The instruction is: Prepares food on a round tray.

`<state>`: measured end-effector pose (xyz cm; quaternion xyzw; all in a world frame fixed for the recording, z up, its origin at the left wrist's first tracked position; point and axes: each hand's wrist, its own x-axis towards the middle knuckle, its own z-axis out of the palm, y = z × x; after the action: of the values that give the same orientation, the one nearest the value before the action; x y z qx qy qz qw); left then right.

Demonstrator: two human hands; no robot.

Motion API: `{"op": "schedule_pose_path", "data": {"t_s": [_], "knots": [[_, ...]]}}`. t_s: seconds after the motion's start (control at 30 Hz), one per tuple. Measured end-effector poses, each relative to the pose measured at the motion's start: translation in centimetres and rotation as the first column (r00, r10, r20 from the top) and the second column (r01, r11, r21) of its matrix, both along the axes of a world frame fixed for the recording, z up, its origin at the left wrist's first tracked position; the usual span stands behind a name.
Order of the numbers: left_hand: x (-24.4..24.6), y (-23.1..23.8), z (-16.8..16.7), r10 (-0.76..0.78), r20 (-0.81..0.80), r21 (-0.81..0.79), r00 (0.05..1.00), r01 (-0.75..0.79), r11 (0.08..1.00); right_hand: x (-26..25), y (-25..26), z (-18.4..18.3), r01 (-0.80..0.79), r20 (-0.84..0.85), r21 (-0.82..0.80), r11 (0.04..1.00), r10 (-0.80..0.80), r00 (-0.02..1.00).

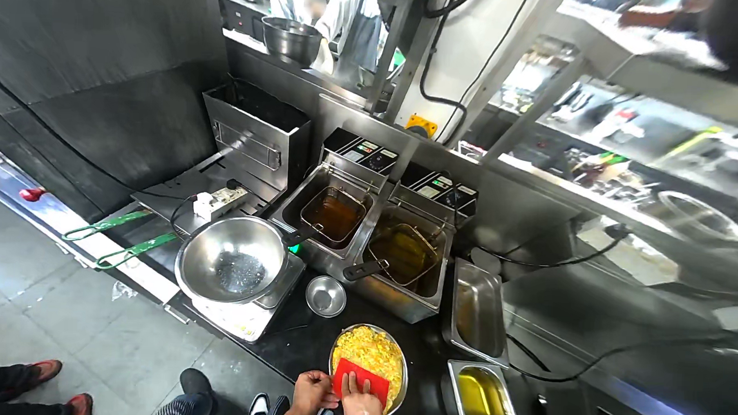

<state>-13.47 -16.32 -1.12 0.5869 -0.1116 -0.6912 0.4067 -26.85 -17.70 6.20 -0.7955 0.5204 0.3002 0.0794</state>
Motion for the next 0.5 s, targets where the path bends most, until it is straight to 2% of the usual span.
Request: {"op": "schedule_pose_path", "data": {"t_s": [0.07,0.17,0.23,0.27,0.37,0.5], "knots": [[-0.1,-0.3,0.1,0.001,-0.017,0.003,1.000,-0.001,1.000,-0.4,-0.5,0.3,-0.006,0.015,-0.009,1.000,0.006,1.000],[0.0,-0.2,0.2,0.003,-0.033,0.014,0.999,-0.003,1.000,0.2,-2.8,5.2,0.132,0.120,0.059,0.989,-0.138,0.983],[0.1,-0.5,0.3,0.004,-0.022,0.017,1.000,-0.003,1.000,-0.2,-5.4,8.0,0.207,0.216,-0.022,0.978,-0.198,0.956],[0.0,-0.4,0.3,0.000,-0.013,0.021,1.000,0.001,1.000,-0.7,-6.7,8.2,0.216,0.254,-0.094,0.972,-0.186,0.949],[-0.3,-0.5,0.2,-0.015,0.015,0.040,1.000,0.015,0.999,-2.3,-10.3,5.3,0.209,0.265,-0.189,0.960,-0.155,0.952],[-0.3,-0.6,0.2,-0.007,0.011,0.024,1.000,0.006,1.000,-2.4,-10.3,1.2,0.161,0.105,-0.115,0.980,-0.149,0.983]]}}
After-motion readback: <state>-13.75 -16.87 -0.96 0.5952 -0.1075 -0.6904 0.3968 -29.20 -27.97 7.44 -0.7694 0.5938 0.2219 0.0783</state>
